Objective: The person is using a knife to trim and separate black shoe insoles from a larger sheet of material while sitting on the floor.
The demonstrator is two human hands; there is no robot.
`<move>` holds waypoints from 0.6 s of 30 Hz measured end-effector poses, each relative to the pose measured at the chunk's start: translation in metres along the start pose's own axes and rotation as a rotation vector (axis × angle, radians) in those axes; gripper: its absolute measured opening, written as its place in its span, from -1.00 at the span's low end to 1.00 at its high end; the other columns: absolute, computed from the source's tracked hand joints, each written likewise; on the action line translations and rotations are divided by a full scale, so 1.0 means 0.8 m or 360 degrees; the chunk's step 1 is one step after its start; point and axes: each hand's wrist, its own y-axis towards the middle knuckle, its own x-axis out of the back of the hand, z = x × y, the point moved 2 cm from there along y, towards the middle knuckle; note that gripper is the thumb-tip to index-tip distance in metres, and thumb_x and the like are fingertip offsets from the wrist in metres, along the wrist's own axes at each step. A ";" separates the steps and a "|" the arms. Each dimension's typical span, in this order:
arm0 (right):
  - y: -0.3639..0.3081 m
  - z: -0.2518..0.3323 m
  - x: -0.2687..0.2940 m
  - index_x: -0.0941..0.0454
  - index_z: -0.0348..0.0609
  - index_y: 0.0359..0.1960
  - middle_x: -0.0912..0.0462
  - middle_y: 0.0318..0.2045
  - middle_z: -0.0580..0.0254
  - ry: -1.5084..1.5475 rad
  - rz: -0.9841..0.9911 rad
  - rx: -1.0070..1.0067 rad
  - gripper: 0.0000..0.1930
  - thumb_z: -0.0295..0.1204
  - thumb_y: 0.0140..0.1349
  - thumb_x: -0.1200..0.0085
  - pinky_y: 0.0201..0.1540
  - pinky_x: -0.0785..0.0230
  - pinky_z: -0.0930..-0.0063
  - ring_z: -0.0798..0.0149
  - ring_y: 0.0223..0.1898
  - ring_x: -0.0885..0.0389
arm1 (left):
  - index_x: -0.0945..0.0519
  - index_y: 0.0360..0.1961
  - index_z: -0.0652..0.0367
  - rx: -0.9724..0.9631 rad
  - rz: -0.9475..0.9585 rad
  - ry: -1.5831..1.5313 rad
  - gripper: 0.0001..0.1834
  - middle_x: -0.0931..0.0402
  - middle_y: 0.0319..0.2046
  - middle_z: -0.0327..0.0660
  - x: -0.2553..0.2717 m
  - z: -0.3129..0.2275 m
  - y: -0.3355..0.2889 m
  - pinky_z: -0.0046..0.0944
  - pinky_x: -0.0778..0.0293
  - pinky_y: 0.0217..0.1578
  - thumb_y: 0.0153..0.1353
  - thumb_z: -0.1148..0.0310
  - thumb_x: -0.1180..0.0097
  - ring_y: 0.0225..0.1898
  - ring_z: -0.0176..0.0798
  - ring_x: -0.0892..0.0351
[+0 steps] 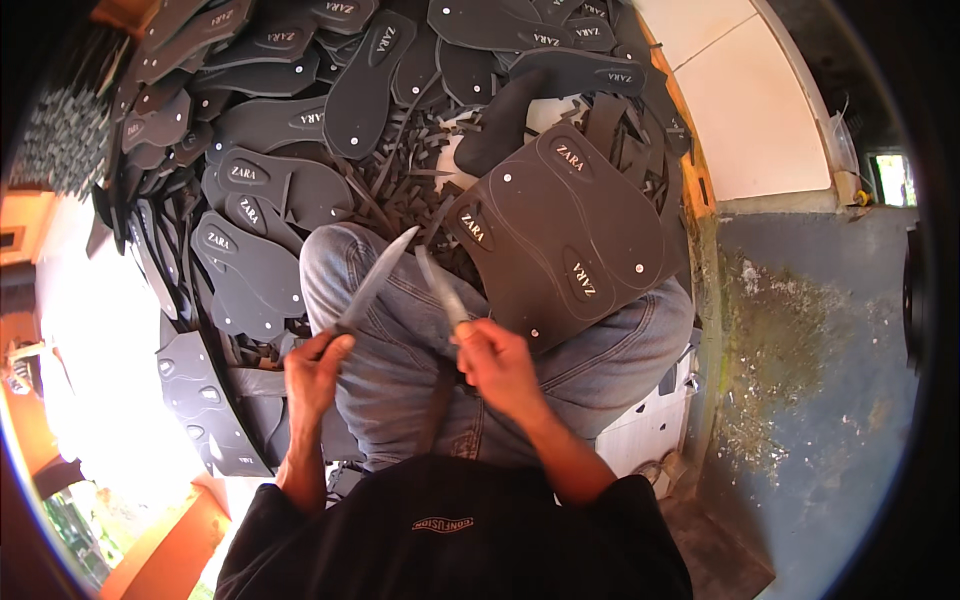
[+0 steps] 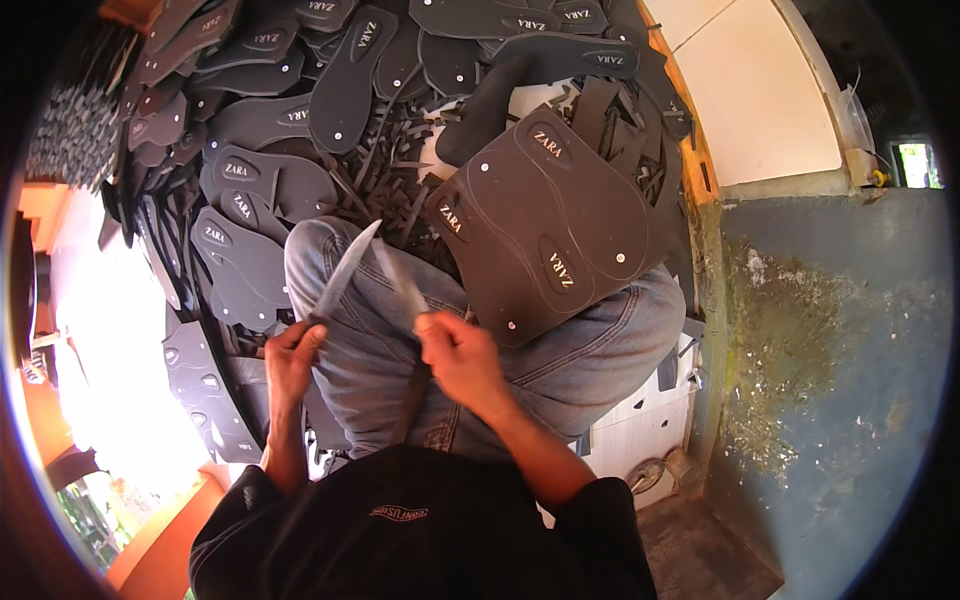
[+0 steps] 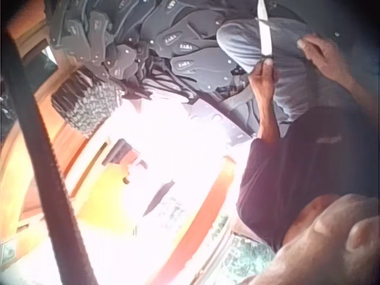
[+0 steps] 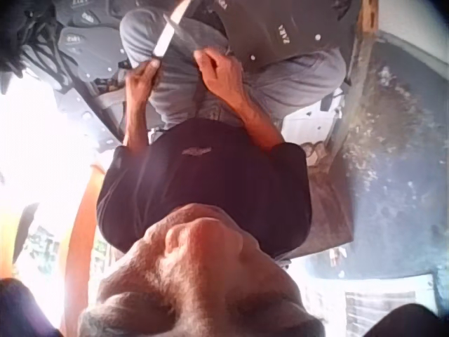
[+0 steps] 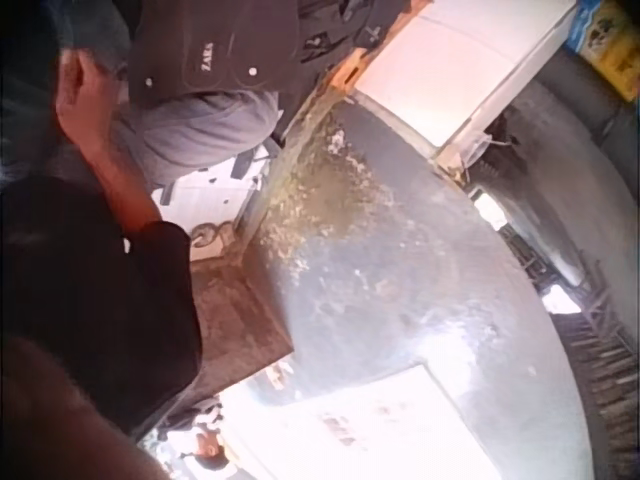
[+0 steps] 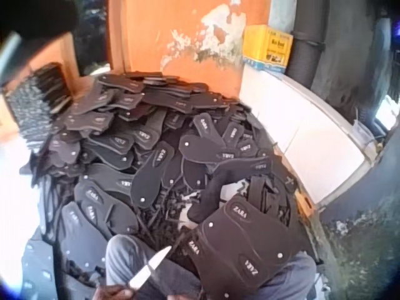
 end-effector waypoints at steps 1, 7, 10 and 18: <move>-0.005 0.015 -0.014 -0.53 -0.25 -0.41 -0.47 -0.71 0.32 -0.0569 -0.0180 0.0547 -0.74 -0.31 0.33 0.06 -0.62 -0.23 0.51 0.47 -0.68 -0.41 | -0.61 -0.28 0.39 0.0155 0.0321 -0.0299 -0.60 -0.49 -0.68 -0.27 -0.013 -0.016 -0.009 -0.46 -0.23 -0.62 0.20 0.15 -0.14 -0.67 -0.50 -0.35; 0.014 -0.017 -0.016 -0.52 -0.28 -0.41 -0.47 -0.71 0.32 -0.0442 -0.0189 0.0229 -0.69 -0.26 0.33 0.05 -0.63 -0.20 0.55 0.49 -0.69 -0.39 | -0.62 -0.27 0.35 -0.0152 0.0082 -0.0226 -0.71 -0.44 -0.67 -0.25 -0.016 -0.008 -0.015 -0.35 -0.33 -0.55 0.15 0.29 -0.21 -0.63 -0.40 -0.37; 0.007 0.011 -0.027 -0.50 -0.30 -0.37 -0.43 -0.70 0.34 0.0142 0.0059 -0.0023 -0.70 -0.28 0.35 0.10 -0.64 -0.15 0.62 0.57 -0.71 -0.31 | -0.61 -0.23 0.38 -0.0276 -0.0097 0.0072 -0.64 -0.49 -0.59 -0.16 -0.020 -0.021 -0.012 -0.33 -0.38 -0.42 0.09 0.26 -0.27 -0.53 -0.35 -0.42; 0.006 -0.002 -0.022 -0.53 -0.19 -0.43 -0.46 -0.71 0.22 -0.0951 -0.0478 0.0945 -0.79 -0.33 0.26 0.01 -0.63 -0.22 0.36 0.16 -0.73 -0.41 | -0.62 -0.35 0.35 0.0325 0.0477 -0.0707 -0.61 -0.41 -0.75 -0.28 0.002 -0.018 -0.026 -0.43 -0.21 -0.68 0.28 0.16 -0.01 -0.75 -0.45 -0.33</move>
